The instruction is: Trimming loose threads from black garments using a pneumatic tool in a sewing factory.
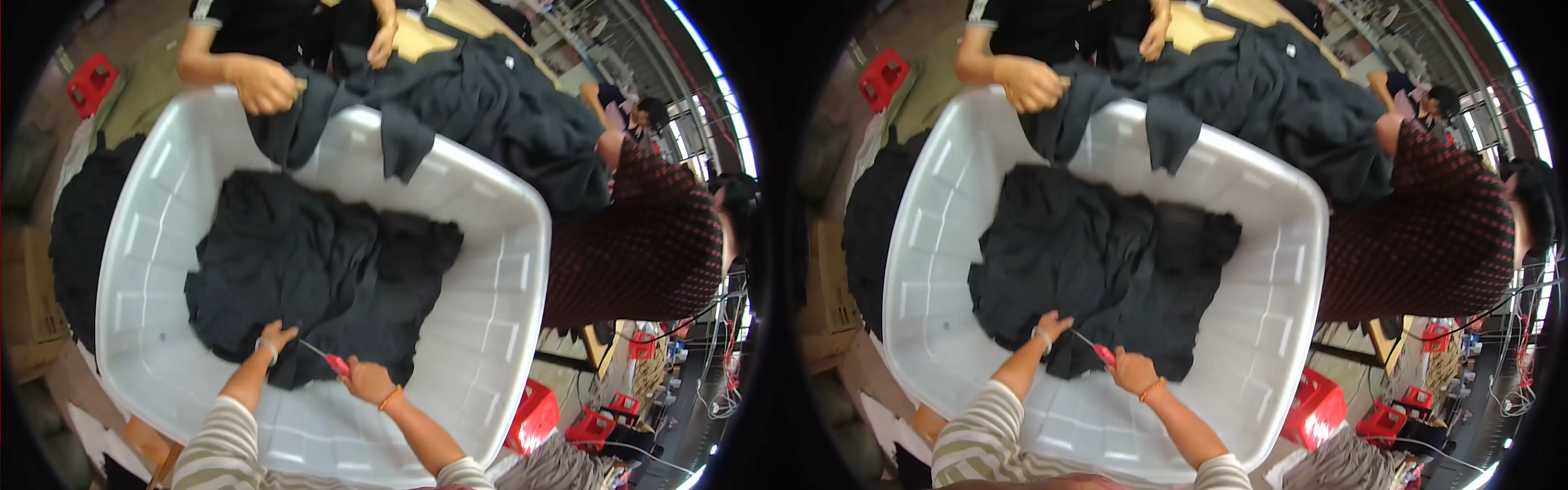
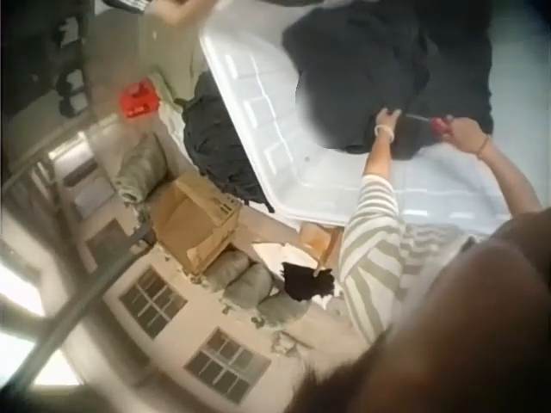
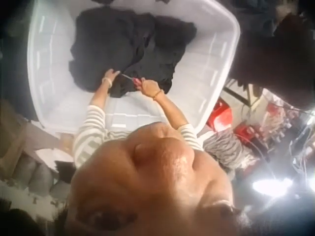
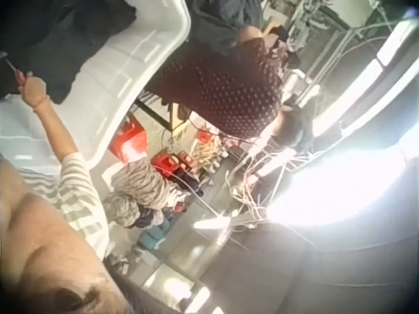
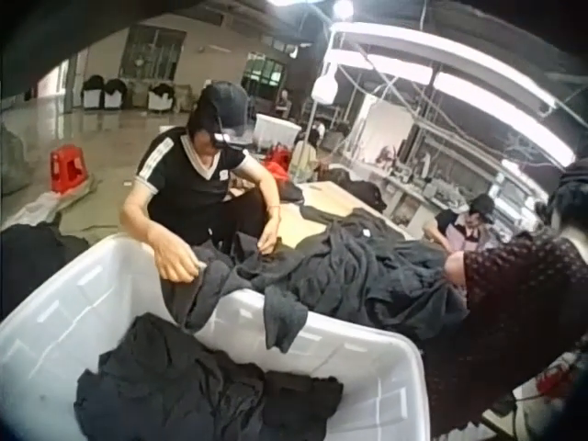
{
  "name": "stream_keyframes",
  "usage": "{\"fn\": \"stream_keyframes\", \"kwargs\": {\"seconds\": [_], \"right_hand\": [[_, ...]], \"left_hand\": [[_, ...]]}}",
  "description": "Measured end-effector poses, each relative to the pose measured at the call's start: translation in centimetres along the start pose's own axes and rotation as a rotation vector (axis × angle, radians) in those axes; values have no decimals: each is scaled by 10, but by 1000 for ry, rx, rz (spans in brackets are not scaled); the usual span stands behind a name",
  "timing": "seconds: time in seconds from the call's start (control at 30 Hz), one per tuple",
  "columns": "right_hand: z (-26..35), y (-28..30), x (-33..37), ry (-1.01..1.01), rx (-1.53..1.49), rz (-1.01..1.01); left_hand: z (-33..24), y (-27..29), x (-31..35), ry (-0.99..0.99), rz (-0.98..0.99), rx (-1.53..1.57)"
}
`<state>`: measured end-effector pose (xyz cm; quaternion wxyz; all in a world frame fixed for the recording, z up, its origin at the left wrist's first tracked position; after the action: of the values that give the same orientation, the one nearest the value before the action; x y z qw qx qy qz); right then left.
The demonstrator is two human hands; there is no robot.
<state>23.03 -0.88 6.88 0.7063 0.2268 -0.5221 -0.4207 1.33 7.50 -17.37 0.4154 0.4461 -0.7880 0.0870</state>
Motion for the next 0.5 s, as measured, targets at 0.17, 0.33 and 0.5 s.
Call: {"fn": "stream_keyframes", "kwargs": {"seconds": [0.17, 0.33, 0.5], "right_hand": [[22, -8, 3, 56, 75, 126], [33, -7, 4, 82, 47, 187], [49, 2, 10, 154, 69, 234]], "left_hand": [[58, 6, 33, 134, 37, -211], [37, 3, 29, 118, 35, -169], [44, 14, 25, 114, -25, 183]]}}
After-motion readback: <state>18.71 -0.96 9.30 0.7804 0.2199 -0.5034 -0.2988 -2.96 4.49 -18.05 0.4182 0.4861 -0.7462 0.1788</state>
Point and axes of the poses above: each hand's wrist, its own x-axis away from the middle knuckle, its own y-axis out of the back of the hand, z = x × y, the point moved 8 cm from there along -x, towards the middle knuckle, and after that the axes turned 7 degrees about x, right-handed, at the moved point
